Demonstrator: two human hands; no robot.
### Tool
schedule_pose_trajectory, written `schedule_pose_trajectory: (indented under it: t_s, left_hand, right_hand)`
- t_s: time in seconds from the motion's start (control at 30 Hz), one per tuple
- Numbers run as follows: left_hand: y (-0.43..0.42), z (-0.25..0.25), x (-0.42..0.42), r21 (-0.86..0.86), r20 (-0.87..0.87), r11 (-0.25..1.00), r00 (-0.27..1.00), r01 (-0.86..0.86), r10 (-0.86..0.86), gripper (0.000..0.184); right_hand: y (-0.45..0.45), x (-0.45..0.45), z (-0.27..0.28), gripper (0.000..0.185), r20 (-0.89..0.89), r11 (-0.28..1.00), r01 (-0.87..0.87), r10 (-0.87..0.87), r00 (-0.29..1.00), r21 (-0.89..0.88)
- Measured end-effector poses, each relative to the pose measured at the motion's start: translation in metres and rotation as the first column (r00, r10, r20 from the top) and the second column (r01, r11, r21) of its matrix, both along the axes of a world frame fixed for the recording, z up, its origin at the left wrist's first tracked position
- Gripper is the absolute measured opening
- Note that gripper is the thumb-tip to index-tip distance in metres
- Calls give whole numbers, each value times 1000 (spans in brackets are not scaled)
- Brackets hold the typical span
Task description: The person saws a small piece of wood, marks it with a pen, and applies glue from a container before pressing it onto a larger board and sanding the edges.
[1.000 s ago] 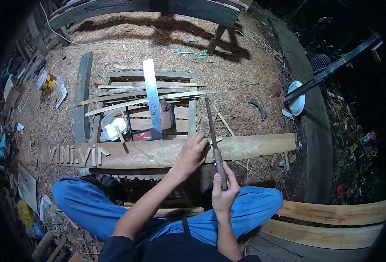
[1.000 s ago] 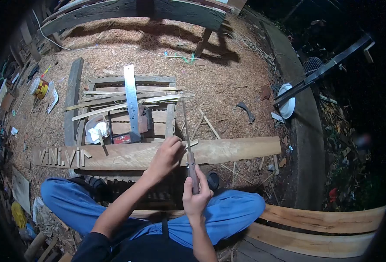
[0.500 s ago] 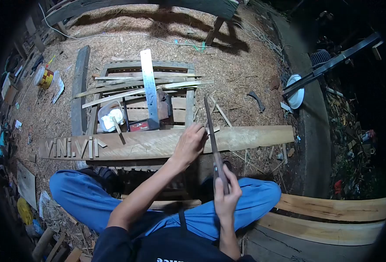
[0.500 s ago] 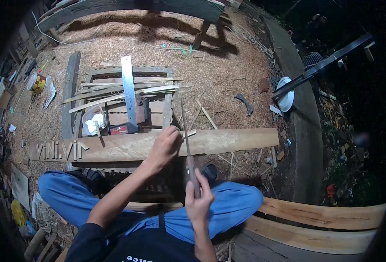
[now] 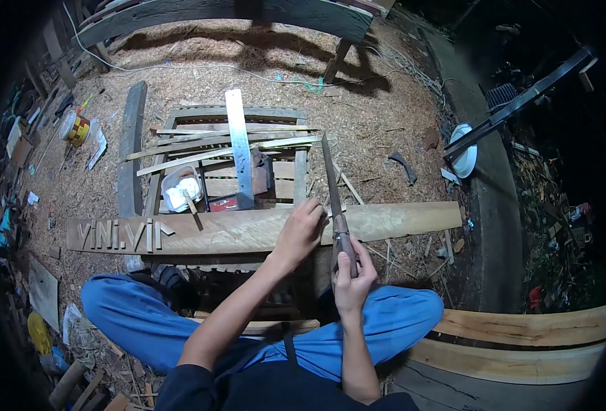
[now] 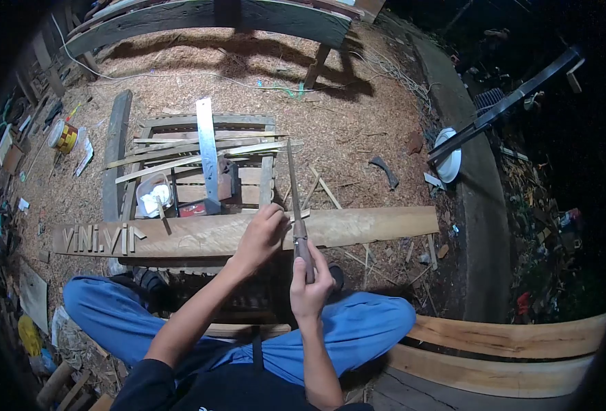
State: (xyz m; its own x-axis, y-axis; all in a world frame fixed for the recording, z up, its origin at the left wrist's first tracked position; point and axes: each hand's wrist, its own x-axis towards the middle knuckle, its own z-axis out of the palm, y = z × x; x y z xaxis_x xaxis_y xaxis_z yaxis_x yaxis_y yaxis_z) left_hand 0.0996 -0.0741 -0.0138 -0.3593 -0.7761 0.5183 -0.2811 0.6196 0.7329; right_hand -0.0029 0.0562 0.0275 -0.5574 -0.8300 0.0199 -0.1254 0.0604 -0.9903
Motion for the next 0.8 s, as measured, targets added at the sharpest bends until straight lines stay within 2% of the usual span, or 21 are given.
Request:
schedule_pose_trajectory:
  t_s: [0.1, 0.2, 0.3, 0.37, 0.47, 0.53, 0.6, 0.67, 0.73, 0.77, 0.8]
  left_hand:
    - [-1, 0, 1, -2, 11, 1000, 1000, -8, 8, 15]
    - [-1, 1, 1, 7, 25, 1000, 1000, 0, -1, 14]
    - [0, 1, 1, 6, 20, 1000, 1000, 8, -8, 14]
    - [0, -2, 0, -9, 37, 1000, 999, -13, 13, 14]
    - [6, -1, -5, -53, 113, 995, 990, -85, 90, 14]
    - [8, -3, -7, -46, 123, 994, 987, -97, 102, 14]
    - [6, -2, -8, -51, 136, 992, 983, -119, 125, 14]
    - [8, -3, -8, -56, 166, 991, 977, -125, 133, 14]
    - [9, -5, -6, -68, 145, 991, 982, -116, 125, 13]
    - [6, -4, -6, -87, 122, 990, 985, -110, 120, 13]
    - [4, -5, -7, -96, 123, 989, 985, -112, 124, 13]
  right_hand:
    - [-4, 2, -1, 41, 20, 1000, 8, -9, 1000, 12]
    - [-2, -1, -3, 40, -56, 1000, 22, -21, 998, 17]
    - [-2, -1, 3, 40, 5, 997, 12, -12, 1000, 77]
    - [-4, 0, 4, 41, -184, 998, -3, 15, 983, 64]
    - [-2, 4, -3, 42, -219, 999, -35, 36, 975, 11]
    - [5, 3, 6, 42, -184, 998, -56, 61, 981, 30]
    - [31, 3, 5, 41, -31, 999, -29, 30, 999, 21]
    - [61, 4, 7, 41, -35, 999, -31, 32, 999, 29]
    - [77, 2, 40, 42, 156, 979, -1, -31, 987, 204]
    - [84, -8, 24, 42, 72, 992, -13, 4, 997, 126]
    - [80, -7, 24, 42, 73, 993, -15, 7, 997, 118]
